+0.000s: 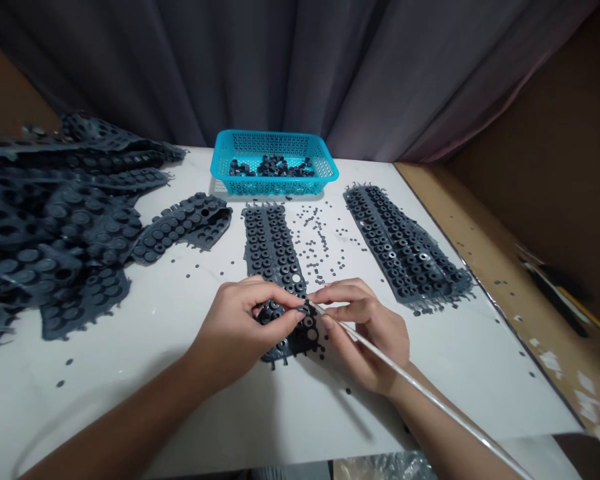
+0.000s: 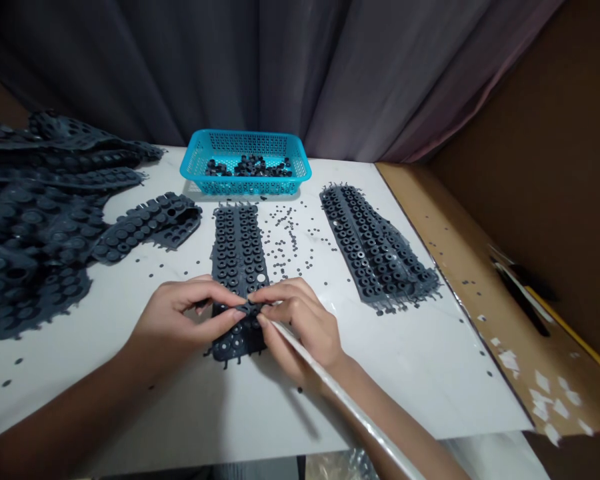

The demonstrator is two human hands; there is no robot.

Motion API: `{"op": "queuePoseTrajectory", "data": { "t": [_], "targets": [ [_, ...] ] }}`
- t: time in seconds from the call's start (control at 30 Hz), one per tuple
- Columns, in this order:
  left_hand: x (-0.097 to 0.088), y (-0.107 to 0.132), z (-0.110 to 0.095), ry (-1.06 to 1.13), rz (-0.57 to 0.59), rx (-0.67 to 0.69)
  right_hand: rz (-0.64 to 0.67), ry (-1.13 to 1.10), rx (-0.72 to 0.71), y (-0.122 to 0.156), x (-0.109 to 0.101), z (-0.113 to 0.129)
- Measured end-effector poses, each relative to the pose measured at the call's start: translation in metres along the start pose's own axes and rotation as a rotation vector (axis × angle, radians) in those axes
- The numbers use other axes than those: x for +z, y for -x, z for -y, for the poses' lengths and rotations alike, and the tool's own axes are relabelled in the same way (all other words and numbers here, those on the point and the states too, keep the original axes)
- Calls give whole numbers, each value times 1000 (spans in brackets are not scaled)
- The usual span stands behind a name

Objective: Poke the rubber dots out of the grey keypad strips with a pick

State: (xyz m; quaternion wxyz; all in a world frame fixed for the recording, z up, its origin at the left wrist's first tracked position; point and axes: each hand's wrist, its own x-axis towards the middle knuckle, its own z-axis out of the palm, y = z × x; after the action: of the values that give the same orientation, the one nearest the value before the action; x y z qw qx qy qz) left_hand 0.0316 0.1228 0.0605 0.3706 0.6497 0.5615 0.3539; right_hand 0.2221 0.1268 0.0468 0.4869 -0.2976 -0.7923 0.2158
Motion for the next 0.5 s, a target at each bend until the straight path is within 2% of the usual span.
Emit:
{"op": "queuePoseTrajectory", "data": {
  "t": [0.17, 0.33, 0.5],
  "targets": [
    [1, -1, 1, 51, 30, -66, -45, -71, 78, -1, 0, -1],
    [0, -2, 2, 184, 104, -155, -21, -222, 164, -2, -2, 1],
    [-1, -4, 2, 245, 157, -180, 20, -250, 155, -1, -3, -2]
  ]
}}
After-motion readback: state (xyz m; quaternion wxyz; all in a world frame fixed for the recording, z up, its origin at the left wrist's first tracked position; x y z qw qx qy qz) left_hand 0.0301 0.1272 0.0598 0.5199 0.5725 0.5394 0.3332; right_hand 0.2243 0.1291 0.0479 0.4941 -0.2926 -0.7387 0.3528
